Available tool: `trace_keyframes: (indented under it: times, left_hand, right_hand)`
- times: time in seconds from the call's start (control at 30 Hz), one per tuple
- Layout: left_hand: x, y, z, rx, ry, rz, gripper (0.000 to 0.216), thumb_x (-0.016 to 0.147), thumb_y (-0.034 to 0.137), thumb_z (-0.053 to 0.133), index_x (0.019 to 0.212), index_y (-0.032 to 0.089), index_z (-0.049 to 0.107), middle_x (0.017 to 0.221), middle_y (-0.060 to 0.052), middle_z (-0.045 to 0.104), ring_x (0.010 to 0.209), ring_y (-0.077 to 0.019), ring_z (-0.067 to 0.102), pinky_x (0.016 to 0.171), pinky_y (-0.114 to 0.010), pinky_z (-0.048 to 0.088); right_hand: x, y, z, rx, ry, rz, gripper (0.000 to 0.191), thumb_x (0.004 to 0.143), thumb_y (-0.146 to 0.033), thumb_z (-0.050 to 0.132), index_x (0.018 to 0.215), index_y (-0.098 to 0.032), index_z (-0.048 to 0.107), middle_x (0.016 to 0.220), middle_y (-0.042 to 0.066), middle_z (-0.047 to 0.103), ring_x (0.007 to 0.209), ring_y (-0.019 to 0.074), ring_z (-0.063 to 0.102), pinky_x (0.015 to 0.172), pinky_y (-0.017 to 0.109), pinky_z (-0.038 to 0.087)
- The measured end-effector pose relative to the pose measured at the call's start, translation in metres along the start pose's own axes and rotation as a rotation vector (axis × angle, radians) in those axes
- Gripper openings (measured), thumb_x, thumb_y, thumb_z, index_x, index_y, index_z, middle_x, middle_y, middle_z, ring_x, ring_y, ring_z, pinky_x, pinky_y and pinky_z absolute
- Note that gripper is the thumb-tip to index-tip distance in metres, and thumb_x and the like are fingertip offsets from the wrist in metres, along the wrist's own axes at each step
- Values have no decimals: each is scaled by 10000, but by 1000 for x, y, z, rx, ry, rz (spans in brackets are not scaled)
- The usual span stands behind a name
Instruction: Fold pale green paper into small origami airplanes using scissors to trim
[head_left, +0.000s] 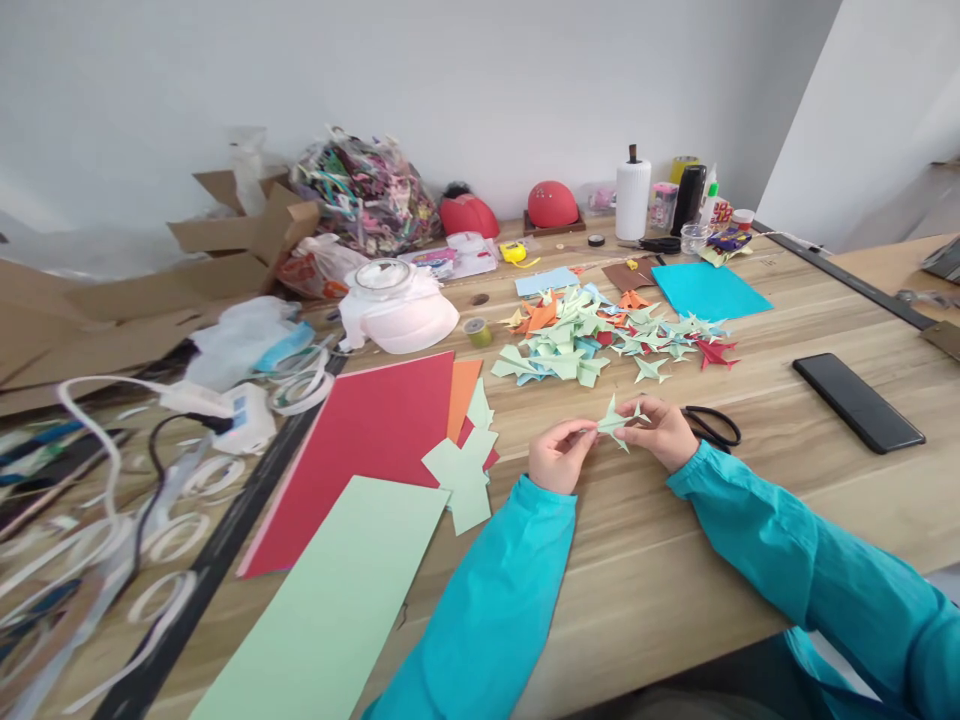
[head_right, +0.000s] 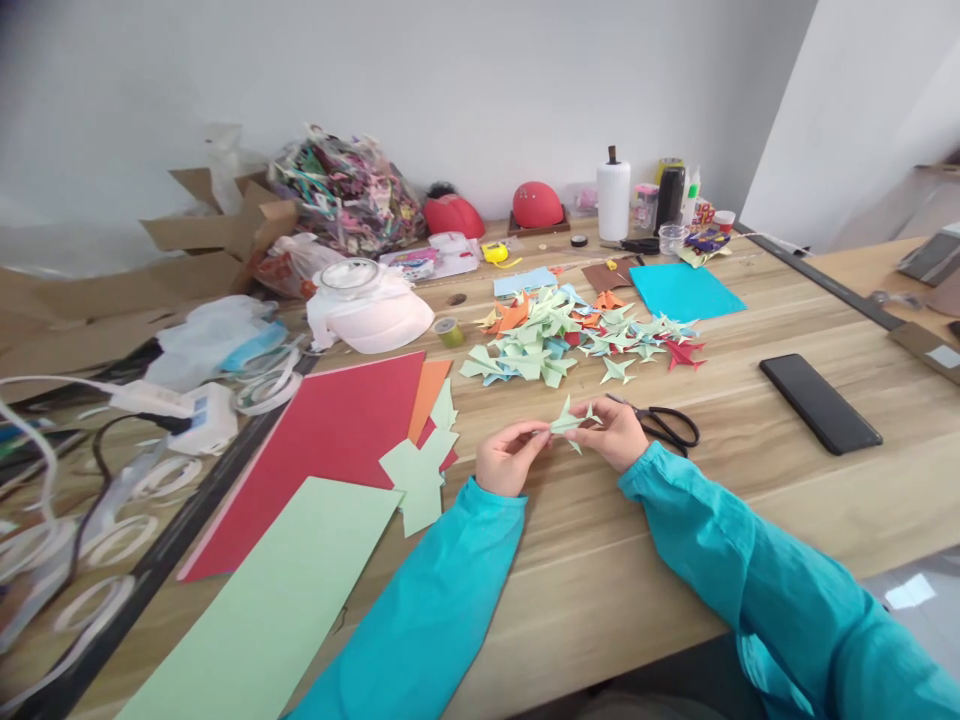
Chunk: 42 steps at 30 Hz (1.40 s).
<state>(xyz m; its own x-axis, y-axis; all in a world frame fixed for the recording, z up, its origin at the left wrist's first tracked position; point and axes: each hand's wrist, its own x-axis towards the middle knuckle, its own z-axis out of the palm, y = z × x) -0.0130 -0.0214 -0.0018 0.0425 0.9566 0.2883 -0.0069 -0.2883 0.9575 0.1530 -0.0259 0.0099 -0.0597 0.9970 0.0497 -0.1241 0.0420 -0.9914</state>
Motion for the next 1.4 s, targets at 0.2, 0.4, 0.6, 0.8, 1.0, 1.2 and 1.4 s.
trace_keyframes:
  times: [0.2, 0.4, 0.6, 0.8, 1.0, 1.2, 1.4]
  left_hand:
    - [-3, -4, -6, 143, -23, 13, 138, 704, 284, 653, 755, 170, 711, 749, -58, 678, 649, -149, 616, 602, -250, 503]
    - [-6, -2, -5, 243, -56, 112, 134, 733, 288, 626, 744, 182, 708, 763, -65, 673, 707, -167, 617, 641, -273, 509]
    - [-5, -1, -5, 186, -31, -8, 208, 714, 372, 654, 709, 170, 702, 752, -69, 674, 712, -175, 624, 662, -280, 518]
    - [-3, -4, -5, 20, -7, -220, 416, 676, 445, 684, 953, 135, 674, 723, -59, 681, 634, -154, 623, 645, -280, 525]
    - [-4, -8, -4, 42, -38, -277, 398, 659, 482, 687, 854, 135, 691, 763, -88, 699, 681, -186, 651, 667, -304, 545]
    - [-4, -9, -3, 138, -87, -197, 331, 704, 461, 650, 823, 156, 702, 844, -96, 693, 751, -198, 656, 691, -302, 551]
    - [-3, -2, -2, 133, -105, -174, 318, 726, 455, 631, 810, 155, 699, 804, -84, 687, 696, -177, 649, 645, -281, 551]
  right_hand:
    - [-6, -3, -4, -437, 35, -390, 448, 694, -275, 683, 1117, -236, 543, 1040, 85, 557, 893, 199, 560, 697, 347, 505]
    - [-11, -8, -8, -1000, 7, -743, 101, 802, -198, 550, 799, -210, 651, 1034, 98, 570, 917, 223, 517, 774, 396, 448]
    - [-8, -4, -11, -1079, -37, -760, 148, 834, -210, 508, 805, -200, 653, 1007, 92, 602, 960, 232, 495, 789, 402, 429]
    - [-12, -12, -13, -998, 10, -695, 151, 827, -218, 508, 794, -231, 655, 979, 77, 640, 898, 251, 550, 745, 411, 454]
    - [-13, -27, -62, -1036, 459, -613, 107, 800, -201, 547, 815, -219, 651, 997, 95, 606, 899, 232, 553, 802, 417, 451]
    - [11, -22, -142, -1336, 670, -467, 135, 767, -245, 573, 687, -205, 674, 888, 91, 623, 838, 224, 548, 806, 390, 430]
    - [38, -26, -148, -1376, 723, -397, 143, 733, -272, 590, 693, -192, 702, 942, 100, 621, 914, 235, 527, 846, 385, 394]
